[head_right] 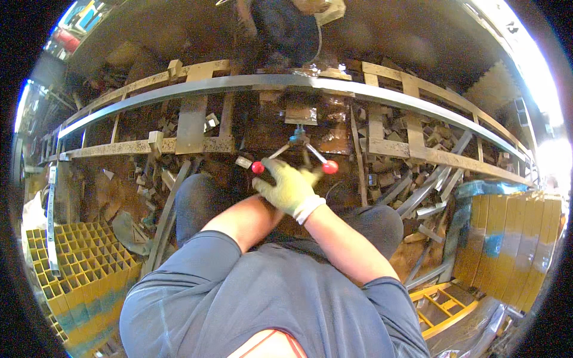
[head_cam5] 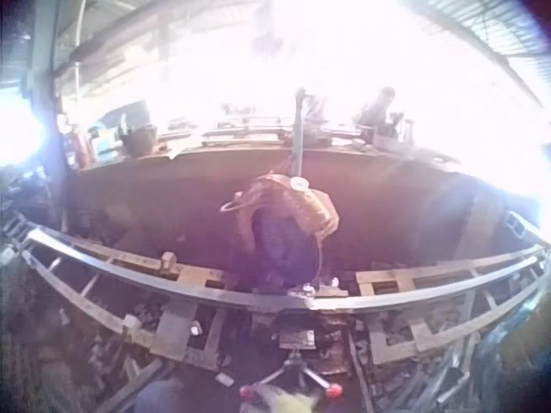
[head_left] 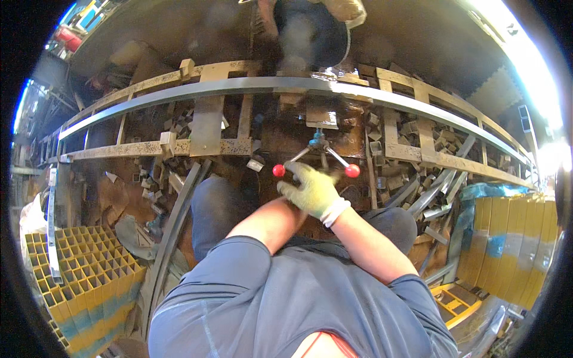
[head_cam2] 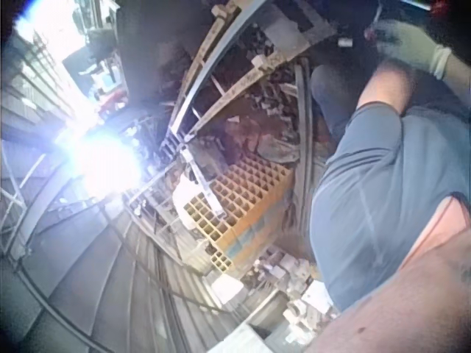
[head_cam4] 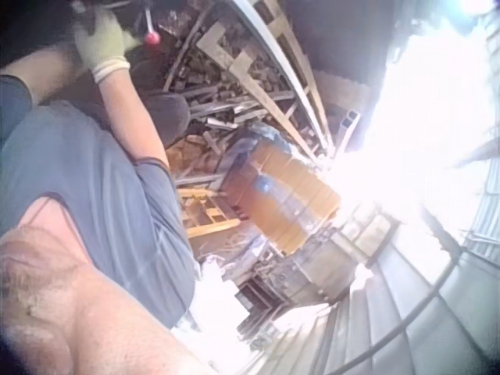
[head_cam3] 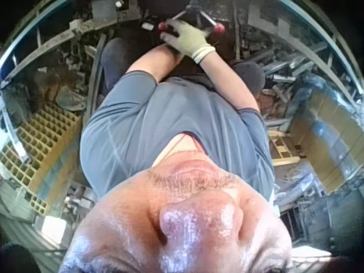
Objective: The person measures and cuts metal bars using a chop saw in a workshop. They repeatedly measure the metal, position it in the saw, cut it, and then remove the cut pieces.
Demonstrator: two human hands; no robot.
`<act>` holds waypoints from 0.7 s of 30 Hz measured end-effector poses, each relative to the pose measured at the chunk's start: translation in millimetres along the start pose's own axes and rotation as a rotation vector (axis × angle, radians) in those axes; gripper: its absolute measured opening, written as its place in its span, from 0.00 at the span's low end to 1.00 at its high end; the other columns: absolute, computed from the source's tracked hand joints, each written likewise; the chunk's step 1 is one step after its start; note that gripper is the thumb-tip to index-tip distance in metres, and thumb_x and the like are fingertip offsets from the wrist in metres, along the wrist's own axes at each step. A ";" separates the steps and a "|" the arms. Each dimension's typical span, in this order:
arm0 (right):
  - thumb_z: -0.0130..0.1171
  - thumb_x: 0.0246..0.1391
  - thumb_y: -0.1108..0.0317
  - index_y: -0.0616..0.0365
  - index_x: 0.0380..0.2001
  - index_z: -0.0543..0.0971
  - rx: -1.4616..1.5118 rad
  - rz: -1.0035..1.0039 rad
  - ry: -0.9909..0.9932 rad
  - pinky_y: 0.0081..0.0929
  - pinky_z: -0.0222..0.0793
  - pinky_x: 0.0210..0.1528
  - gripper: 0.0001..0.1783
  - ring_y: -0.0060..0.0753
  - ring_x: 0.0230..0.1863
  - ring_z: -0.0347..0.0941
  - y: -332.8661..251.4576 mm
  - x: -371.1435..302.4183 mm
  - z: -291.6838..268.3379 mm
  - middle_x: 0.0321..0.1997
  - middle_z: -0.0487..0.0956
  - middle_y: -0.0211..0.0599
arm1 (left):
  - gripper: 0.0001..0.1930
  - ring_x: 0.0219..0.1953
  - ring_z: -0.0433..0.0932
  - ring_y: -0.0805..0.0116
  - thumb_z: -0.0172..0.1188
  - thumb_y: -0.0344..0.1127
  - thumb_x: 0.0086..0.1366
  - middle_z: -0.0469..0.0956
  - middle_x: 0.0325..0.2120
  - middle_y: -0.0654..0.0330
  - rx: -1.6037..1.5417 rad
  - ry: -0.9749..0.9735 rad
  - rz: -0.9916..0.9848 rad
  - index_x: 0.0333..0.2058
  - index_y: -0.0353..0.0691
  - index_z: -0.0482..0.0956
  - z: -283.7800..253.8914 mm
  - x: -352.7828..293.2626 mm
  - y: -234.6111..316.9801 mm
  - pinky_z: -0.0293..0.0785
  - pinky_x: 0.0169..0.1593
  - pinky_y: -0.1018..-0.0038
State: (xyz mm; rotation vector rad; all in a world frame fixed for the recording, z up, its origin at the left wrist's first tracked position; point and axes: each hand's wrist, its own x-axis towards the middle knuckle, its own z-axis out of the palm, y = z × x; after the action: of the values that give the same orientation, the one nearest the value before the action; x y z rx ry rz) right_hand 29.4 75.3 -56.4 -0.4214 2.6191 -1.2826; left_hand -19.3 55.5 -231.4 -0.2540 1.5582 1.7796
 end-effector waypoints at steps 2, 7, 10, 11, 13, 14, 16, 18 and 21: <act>0.68 0.70 0.48 0.61 0.68 0.83 0.059 0.009 -0.109 0.48 0.75 0.74 0.34 0.62 0.69 0.82 16.0 -10.2 5.8 0.69 0.85 0.59 | 0.31 0.52 0.90 0.51 0.61 0.60 0.82 0.91 0.52 0.48 -0.530 -0.238 -0.116 0.64 0.38 0.84 62.6 -7.6 19.3 0.83 0.61 0.52; 0.69 0.70 0.64 0.62 0.61 0.86 0.121 -0.164 -0.023 0.42 0.83 0.63 0.21 0.53 0.56 0.89 -8.3 -26.9 -40.3 0.54 0.91 0.52 | 0.29 0.51 0.91 0.58 0.64 0.58 0.82 0.92 0.51 0.52 -0.447 -0.355 -0.189 0.65 0.38 0.83 45.5 -42.8 36.8 0.85 0.58 0.55; 0.66 0.74 0.71 0.63 0.60 0.87 0.395 -0.008 0.063 0.32 0.82 0.62 0.16 0.38 0.54 0.89 -8.2 -49.5 -52.3 0.54 0.91 0.47 | 0.27 0.51 0.92 0.60 0.64 0.55 0.81 0.93 0.51 0.53 0.234 -0.363 -0.194 0.64 0.39 0.84 -24.2 -105.7 74.8 0.86 0.56 0.58; 0.64 0.78 0.73 0.65 0.60 0.87 0.440 0.022 0.112 0.28 0.80 0.63 0.14 0.30 0.55 0.87 -4.9 -56.1 -56.8 0.54 0.91 0.42 | 0.26 0.51 0.92 0.61 0.64 0.54 0.81 0.93 0.51 0.54 0.441 -0.396 -0.199 0.64 0.39 0.85 -50.2 -129.2 96.9 0.86 0.55 0.59; 0.61 0.80 0.72 0.67 0.61 0.87 0.527 0.098 0.222 0.28 0.79 0.65 0.14 0.30 0.58 0.86 4.5 -65.6 -54.7 0.57 0.91 0.39 | 0.24 0.51 0.92 0.63 0.64 0.52 0.81 0.93 0.52 0.54 0.630 -0.454 -0.185 0.63 0.40 0.86 -100.1 -174.9 144.8 0.86 0.54 0.61; 0.61 0.80 0.72 0.67 0.61 0.87 0.508 0.107 0.288 0.27 0.79 0.65 0.15 0.29 0.58 0.85 11.5 -68.1 -52.6 0.58 0.91 0.38 | 0.23 0.51 0.92 0.64 0.64 0.51 0.81 0.93 0.52 0.55 0.570 -0.479 -0.134 0.63 0.41 0.86 -121.6 -190.8 167.4 0.87 0.54 0.62; 0.61 0.80 0.72 0.66 0.64 0.87 0.503 0.210 0.352 0.24 0.76 0.65 0.16 0.25 0.58 0.84 28.4 -72.9 -47.9 0.59 0.91 0.38 | 0.25 0.49 0.91 0.64 0.65 0.52 0.80 0.92 0.53 0.56 0.255 -0.413 0.126 0.63 0.39 0.85 -169.0 -188.5 198.8 0.86 0.48 0.59; 0.62 0.80 0.71 0.65 0.63 0.87 0.623 0.258 0.407 0.22 0.76 0.62 0.16 0.22 0.56 0.83 47.4 -76.5 -36.1 0.58 0.91 0.35 | 0.27 0.49 0.90 0.63 0.68 0.56 0.79 0.91 0.55 0.57 0.106 0.219 0.232 0.62 0.40 0.86 -204.8 -158.1 214.1 0.85 0.48 0.59; 0.63 0.79 0.70 0.63 0.61 0.89 0.486 0.250 0.329 0.21 0.76 0.60 0.15 0.19 0.55 0.82 26.6 -71.6 -34.5 0.56 0.91 0.31 | 0.25 0.41 0.84 0.66 0.75 0.54 0.75 0.90 0.51 0.56 -0.449 0.780 0.463 0.59 0.42 0.87 -261.0 -86.2 198.0 0.82 0.43 0.65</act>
State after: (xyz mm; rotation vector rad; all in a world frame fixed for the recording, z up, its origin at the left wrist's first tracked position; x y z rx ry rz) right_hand 82.0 140.4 -53.1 0.2047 2.3636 -1.9461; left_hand -167.0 -215.0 -90.9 -0.9630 1.7963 2.5904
